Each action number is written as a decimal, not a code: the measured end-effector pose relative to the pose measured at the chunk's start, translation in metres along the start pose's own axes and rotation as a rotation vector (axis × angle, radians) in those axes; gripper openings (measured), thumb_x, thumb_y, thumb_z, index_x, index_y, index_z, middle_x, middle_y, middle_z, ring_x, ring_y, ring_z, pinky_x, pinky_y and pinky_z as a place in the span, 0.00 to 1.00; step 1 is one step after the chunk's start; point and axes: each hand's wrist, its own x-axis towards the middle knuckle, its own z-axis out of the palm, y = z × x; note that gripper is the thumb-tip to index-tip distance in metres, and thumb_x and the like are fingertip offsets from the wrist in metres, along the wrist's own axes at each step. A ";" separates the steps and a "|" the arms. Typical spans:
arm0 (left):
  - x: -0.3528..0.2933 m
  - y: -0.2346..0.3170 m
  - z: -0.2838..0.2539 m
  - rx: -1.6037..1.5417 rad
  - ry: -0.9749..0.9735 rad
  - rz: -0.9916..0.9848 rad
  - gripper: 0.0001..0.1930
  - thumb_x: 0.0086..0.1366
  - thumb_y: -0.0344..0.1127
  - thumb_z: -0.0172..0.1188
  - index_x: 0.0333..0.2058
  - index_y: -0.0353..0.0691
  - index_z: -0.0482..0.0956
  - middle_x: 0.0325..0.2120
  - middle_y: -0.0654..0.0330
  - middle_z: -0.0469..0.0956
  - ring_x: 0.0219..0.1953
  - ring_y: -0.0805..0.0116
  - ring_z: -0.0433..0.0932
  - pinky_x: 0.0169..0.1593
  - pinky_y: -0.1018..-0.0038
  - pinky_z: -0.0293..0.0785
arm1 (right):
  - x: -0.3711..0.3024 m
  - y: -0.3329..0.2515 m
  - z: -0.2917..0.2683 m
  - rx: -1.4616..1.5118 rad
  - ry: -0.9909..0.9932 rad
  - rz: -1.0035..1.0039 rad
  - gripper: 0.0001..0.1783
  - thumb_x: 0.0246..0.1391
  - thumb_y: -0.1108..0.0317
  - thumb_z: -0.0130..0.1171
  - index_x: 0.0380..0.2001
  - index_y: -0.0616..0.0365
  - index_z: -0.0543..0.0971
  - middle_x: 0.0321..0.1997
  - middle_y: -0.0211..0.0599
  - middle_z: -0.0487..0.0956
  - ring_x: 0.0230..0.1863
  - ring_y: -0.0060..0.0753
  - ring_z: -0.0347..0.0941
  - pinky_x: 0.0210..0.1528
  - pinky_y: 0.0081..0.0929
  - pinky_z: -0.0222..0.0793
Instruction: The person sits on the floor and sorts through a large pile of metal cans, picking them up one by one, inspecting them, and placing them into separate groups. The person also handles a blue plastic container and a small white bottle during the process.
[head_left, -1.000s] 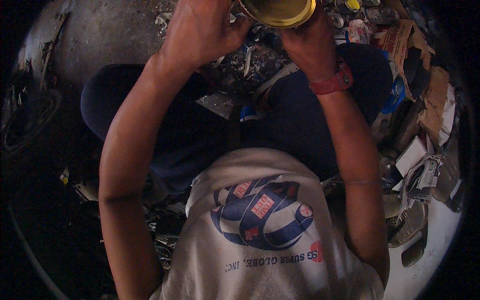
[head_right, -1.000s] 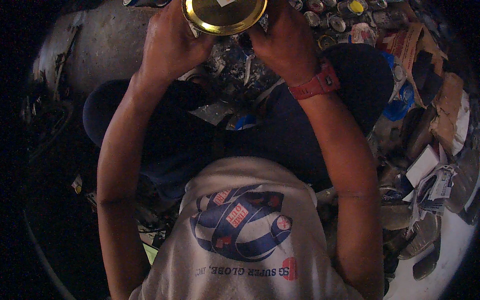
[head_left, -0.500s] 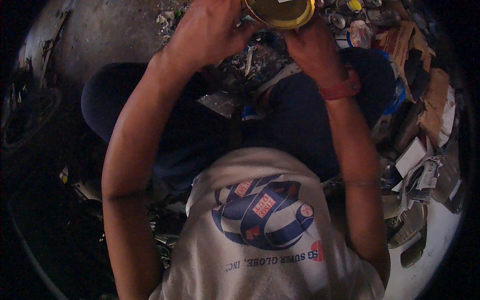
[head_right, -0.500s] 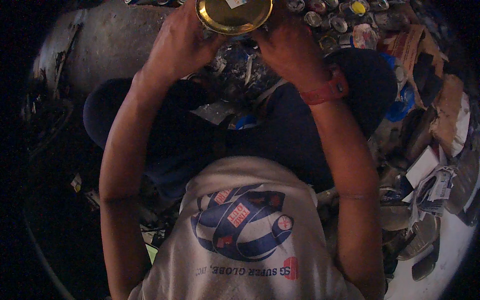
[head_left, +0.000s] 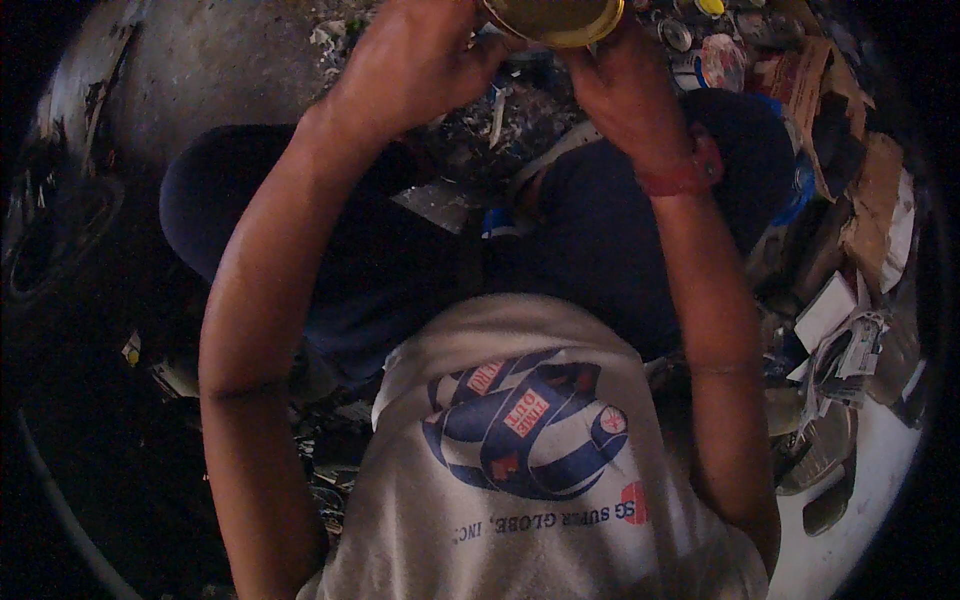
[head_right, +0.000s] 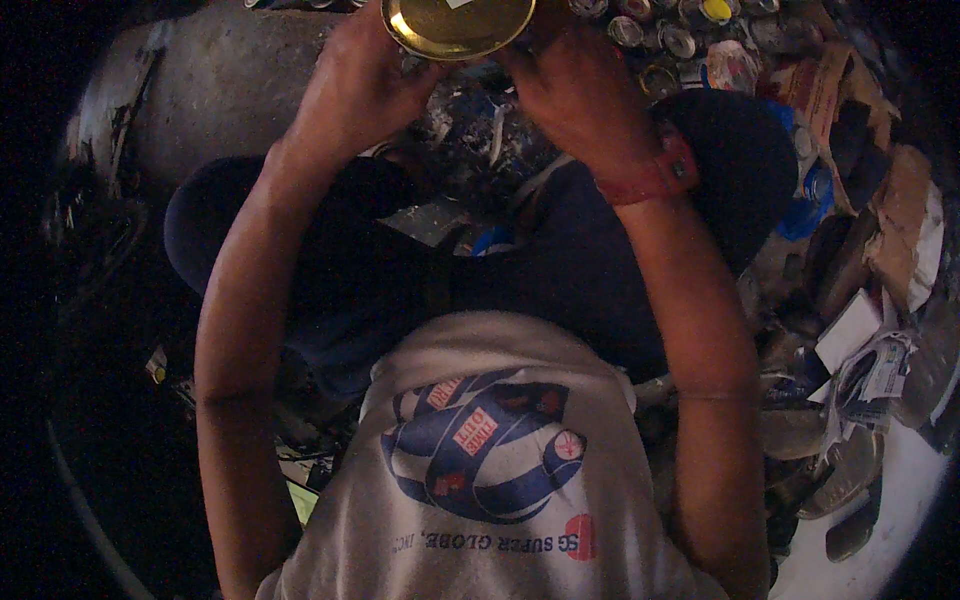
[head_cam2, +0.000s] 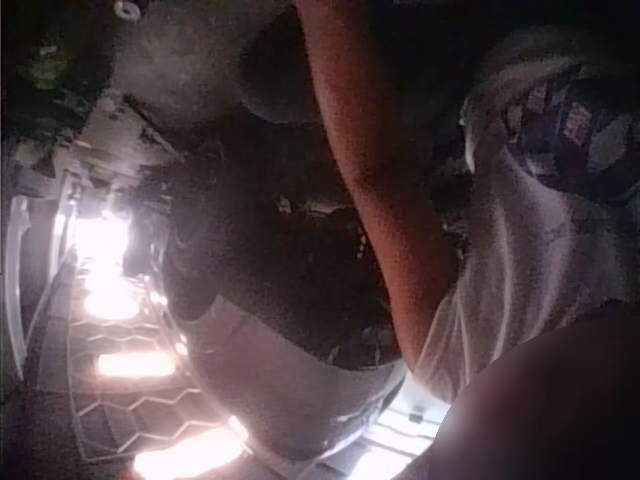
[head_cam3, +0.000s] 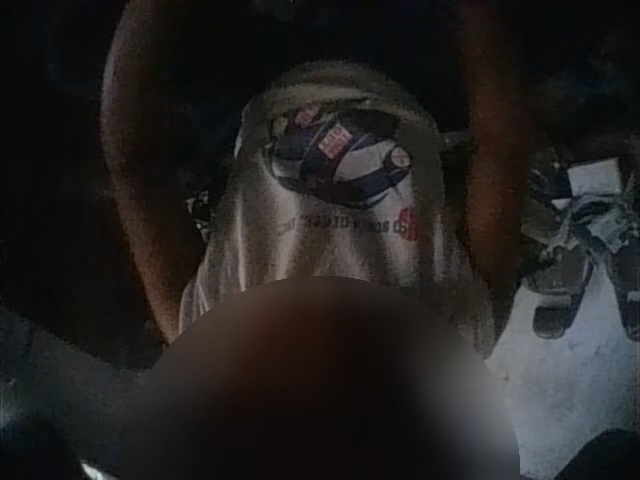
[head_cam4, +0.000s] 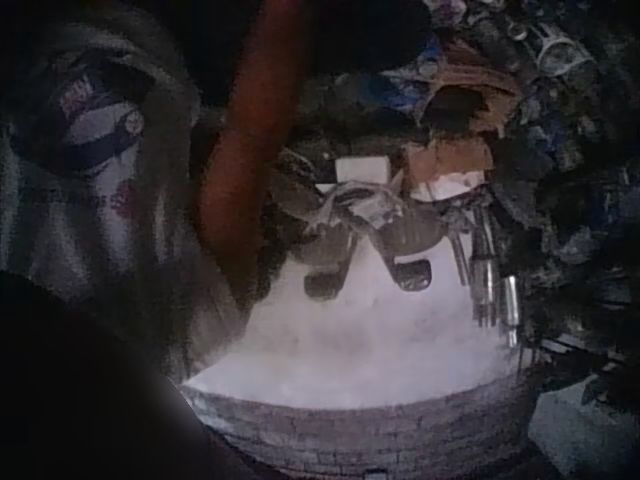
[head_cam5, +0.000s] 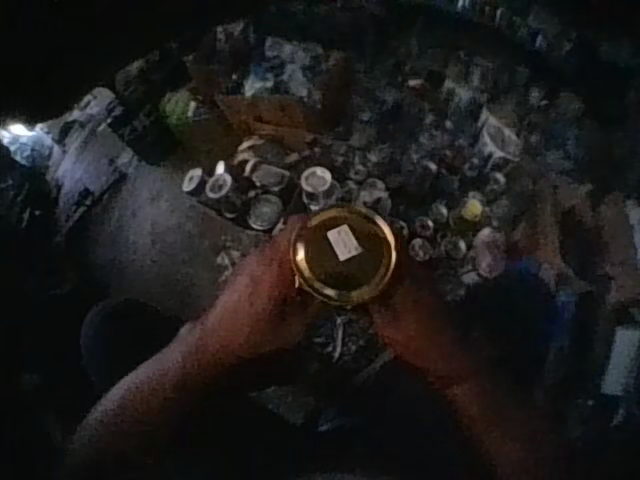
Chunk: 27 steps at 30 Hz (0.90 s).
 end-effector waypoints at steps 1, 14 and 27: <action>0.001 0.000 0.000 -0.004 0.005 0.000 0.34 0.59 0.24 0.68 0.63 0.33 0.65 0.56 0.42 0.74 0.61 0.39 0.74 0.62 0.50 0.73 | 0.001 0.000 0.000 -0.003 0.004 -0.009 0.21 0.68 0.75 0.55 0.63 0.61 0.72 0.60 0.51 0.78 0.61 0.55 0.75 0.63 0.48 0.72; -0.002 0.005 0.009 -0.010 0.150 0.046 0.31 0.55 0.24 0.69 0.59 0.35 0.70 0.50 0.43 0.78 0.55 0.36 0.78 0.54 0.51 0.78 | 0.000 -0.004 0.005 -0.090 0.113 -0.047 0.24 0.68 0.75 0.55 0.66 0.60 0.70 0.62 0.52 0.77 0.64 0.56 0.74 0.63 0.49 0.72; -0.001 0.006 0.008 0.037 0.182 0.054 0.31 0.56 0.25 0.68 0.59 0.36 0.70 0.49 0.42 0.78 0.54 0.36 0.79 0.52 0.51 0.79 | -0.001 -0.017 0.000 -0.169 0.120 0.024 0.24 0.67 0.70 0.62 0.63 0.60 0.71 0.55 0.51 0.82 0.56 0.55 0.81 0.54 0.45 0.79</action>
